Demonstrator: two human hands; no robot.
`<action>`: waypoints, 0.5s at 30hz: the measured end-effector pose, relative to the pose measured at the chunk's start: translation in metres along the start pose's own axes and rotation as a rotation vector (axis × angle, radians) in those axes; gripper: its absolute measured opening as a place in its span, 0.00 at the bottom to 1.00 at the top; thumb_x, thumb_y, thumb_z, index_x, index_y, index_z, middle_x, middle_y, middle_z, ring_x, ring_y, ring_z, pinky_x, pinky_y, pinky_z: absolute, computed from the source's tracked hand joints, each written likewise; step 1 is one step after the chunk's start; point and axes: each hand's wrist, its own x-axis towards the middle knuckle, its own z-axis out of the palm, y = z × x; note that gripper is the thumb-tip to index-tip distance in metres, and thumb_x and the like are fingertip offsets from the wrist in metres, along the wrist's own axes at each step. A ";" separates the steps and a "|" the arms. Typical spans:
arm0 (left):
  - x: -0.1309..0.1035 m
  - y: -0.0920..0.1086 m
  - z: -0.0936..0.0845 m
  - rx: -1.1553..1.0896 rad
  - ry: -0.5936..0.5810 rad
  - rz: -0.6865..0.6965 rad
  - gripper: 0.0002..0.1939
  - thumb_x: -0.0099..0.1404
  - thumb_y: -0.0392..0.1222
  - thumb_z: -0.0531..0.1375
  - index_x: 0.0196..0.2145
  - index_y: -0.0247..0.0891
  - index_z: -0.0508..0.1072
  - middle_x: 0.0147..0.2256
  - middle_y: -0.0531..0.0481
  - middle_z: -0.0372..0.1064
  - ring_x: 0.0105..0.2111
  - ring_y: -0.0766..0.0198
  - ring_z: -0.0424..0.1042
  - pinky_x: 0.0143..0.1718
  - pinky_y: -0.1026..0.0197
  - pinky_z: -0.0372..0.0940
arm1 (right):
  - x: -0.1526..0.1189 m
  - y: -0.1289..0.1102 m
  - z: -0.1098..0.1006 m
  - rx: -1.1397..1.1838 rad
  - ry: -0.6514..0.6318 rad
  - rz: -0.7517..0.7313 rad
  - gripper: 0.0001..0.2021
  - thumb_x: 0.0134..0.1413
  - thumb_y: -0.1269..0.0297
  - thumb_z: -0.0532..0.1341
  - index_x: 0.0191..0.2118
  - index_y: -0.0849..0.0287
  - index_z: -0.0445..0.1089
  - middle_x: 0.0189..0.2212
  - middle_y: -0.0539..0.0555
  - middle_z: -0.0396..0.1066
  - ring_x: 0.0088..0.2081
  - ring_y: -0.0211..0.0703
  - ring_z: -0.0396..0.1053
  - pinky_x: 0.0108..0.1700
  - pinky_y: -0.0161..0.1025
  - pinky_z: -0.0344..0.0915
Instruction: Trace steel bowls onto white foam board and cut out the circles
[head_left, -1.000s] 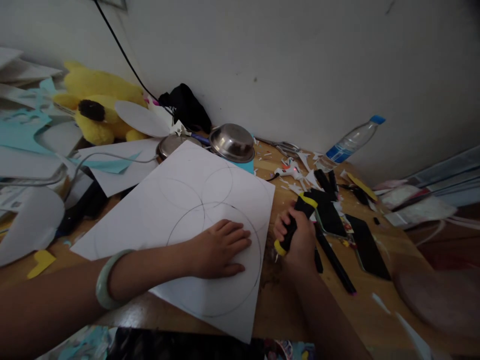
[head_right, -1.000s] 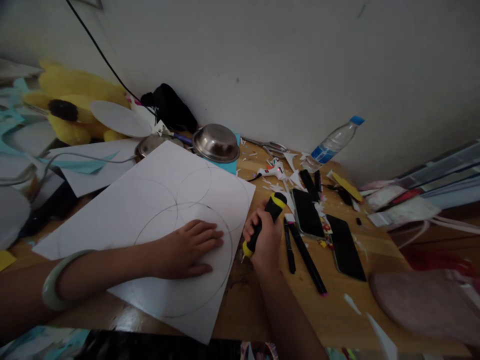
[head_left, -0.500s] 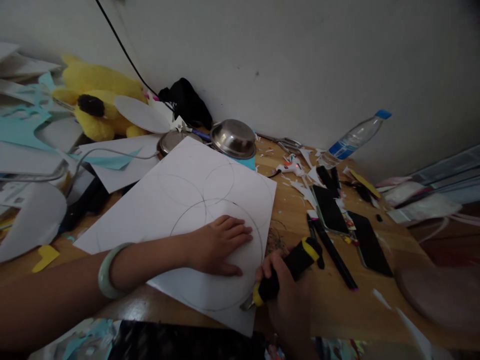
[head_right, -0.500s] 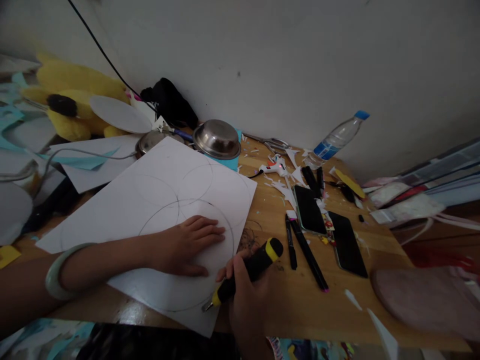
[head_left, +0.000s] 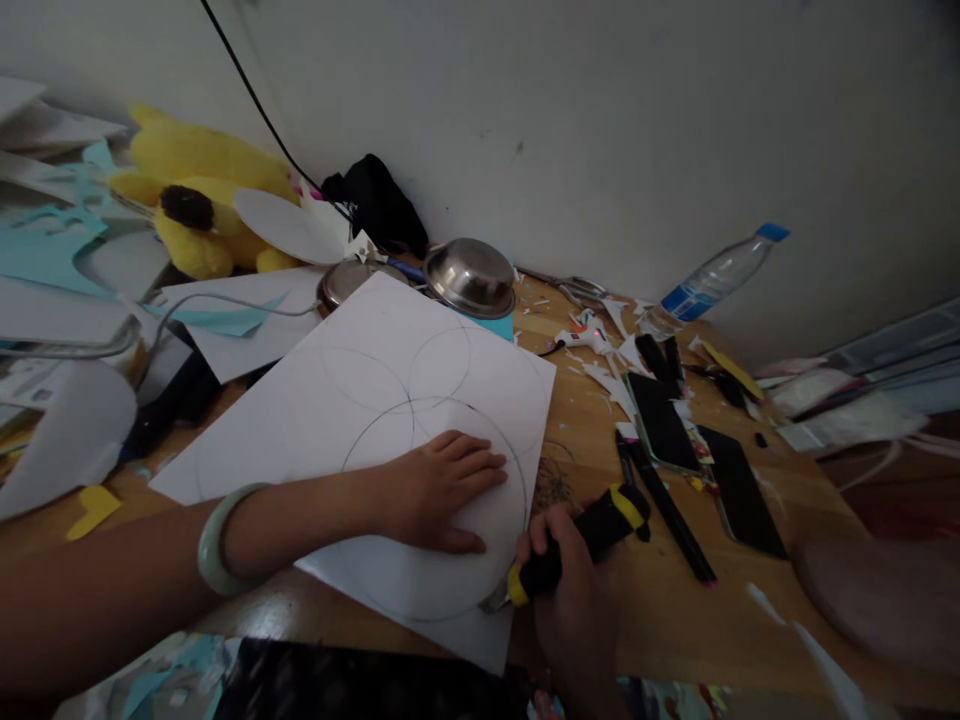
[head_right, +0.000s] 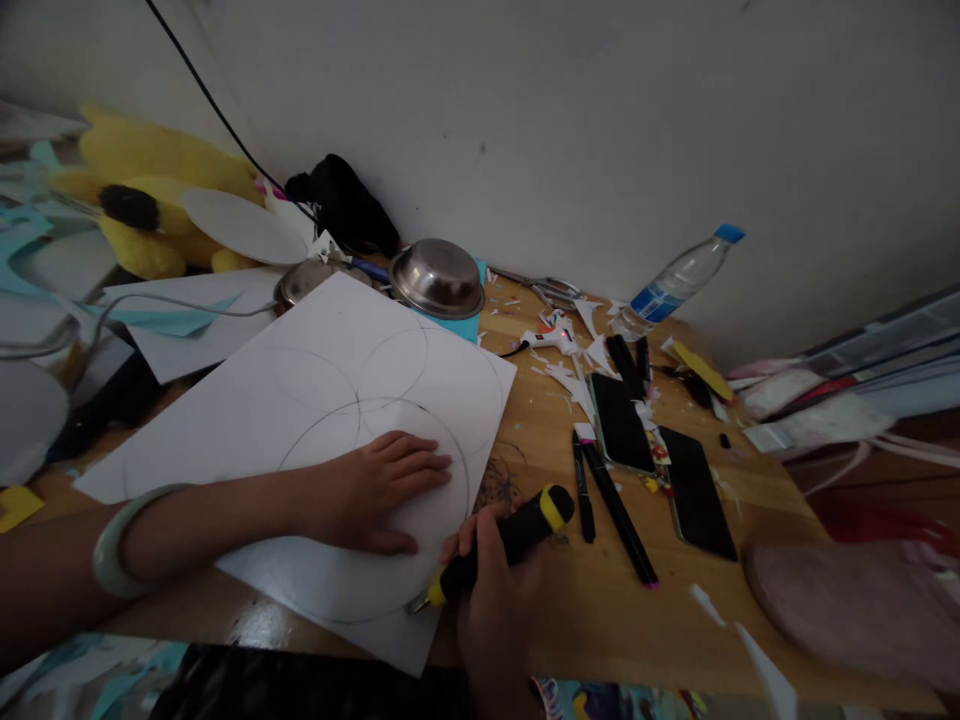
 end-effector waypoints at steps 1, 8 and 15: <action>0.000 0.000 0.000 -0.003 0.001 -0.001 0.34 0.58 0.57 0.57 0.55 0.32 0.62 0.57 0.39 0.59 0.57 0.47 0.54 0.56 0.48 0.48 | 0.000 0.001 0.000 0.019 0.012 -0.006 0.15 0.45 0.61 0.63 0.33 0.54 0.54 0.18 0.41 0.56 0.17 0.33 0.58 0.19 0.33 0.61; 0.000 -0.001 0.001 0.038 -0.013 0.005 0.36 0.57 0.58 0.57 0.55 0.29 0.61 0.57 0.40 0.58 0.56 0.47 0.55 0.57 0.50 0.48 | -0.001 0.010 -0.001 0.059 0.009 0.008 0.16 0.43 0.60 0.65 0.31 0.55 0.54 0.15 0.40 0.57 0.15 0.32 0.57 0.16 0.29 0.57; 0.000 -0.002 0.002 0.061 -0.024 0.016 0.35 0.58 0.59 0.56 0.55 0.30 0.61 0.57 0.40 0.58 0.56 0.46 0.55 0.56 0.50 0.47 | -0.005 0.010 0.005 0.015 0.022 -0.108 0.16 0.42 0.61 0.65 0.31 0.56 0.55 0.13 0.40 0.59 0.13 0.32 0.58 0.15 0.29 0.57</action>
